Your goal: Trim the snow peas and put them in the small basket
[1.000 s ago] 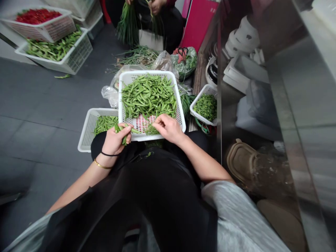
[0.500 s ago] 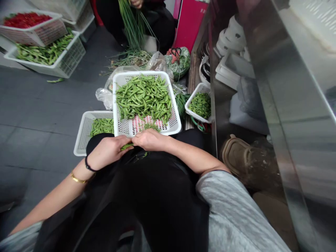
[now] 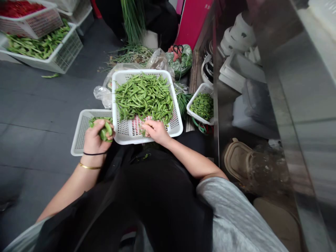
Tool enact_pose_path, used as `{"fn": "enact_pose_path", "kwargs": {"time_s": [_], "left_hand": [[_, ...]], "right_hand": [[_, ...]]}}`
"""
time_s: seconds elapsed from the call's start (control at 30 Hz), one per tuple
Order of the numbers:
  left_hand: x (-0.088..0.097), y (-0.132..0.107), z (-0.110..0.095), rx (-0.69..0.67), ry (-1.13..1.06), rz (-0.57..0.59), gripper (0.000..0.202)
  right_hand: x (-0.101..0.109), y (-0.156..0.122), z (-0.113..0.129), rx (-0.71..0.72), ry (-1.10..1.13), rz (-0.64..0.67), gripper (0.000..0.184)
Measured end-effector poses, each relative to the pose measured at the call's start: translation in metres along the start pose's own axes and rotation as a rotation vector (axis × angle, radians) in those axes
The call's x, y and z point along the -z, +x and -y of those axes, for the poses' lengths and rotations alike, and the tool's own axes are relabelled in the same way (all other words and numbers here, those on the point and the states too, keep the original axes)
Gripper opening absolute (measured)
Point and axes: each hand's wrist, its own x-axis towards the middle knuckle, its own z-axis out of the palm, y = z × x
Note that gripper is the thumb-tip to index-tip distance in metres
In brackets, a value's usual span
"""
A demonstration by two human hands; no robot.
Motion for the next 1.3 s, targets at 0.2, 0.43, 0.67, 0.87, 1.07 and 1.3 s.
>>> {"fn": "enact_pose_path", "kwargs": {"time_s": [0.2, 0.43, 0.67, 0.87, 1.07, 1.3], "left_hand": [[0.019, 0.007, -0.004, 0.242, -0.171, 0.064, 0.021], [0.009, -0.003, 0.008, 0.315, -0.123, 0.246, 0.026], [-0.011, -0.012, 0.029, 0.354, 0.182, 0.119, 0.033], [-0.024, -0.021, 0.039, 0.293, 0.202, 0.156, 0.03], [-0.019, -0.031, 0.032, 0.261, 0.3, 0.145, 0.026], [-0.014, -0.033, 0.019, 0.36, 0.201, 0.326, 0.019]], "right_hand": [[0.029, 0.049, -0.039, -0.134, -0.778, 0.246, 0.034], [0.058, 0.077, -0.074, -0.34, -0.979, 0.133, 0.02], [0.042, 0.019, -0.027, -0.102, -0.594, -0.035, 0.016], [-0.003, -0.032, 0.016, 0.534, -0.765, 0.025, 0.027], [-0.002, -0.03, 0.024, 0.74, -0.686, 0.177, 0.025], [0.026, -0.009, 0.028, 0.366, -0.283, -0.016, 0.011]]}}
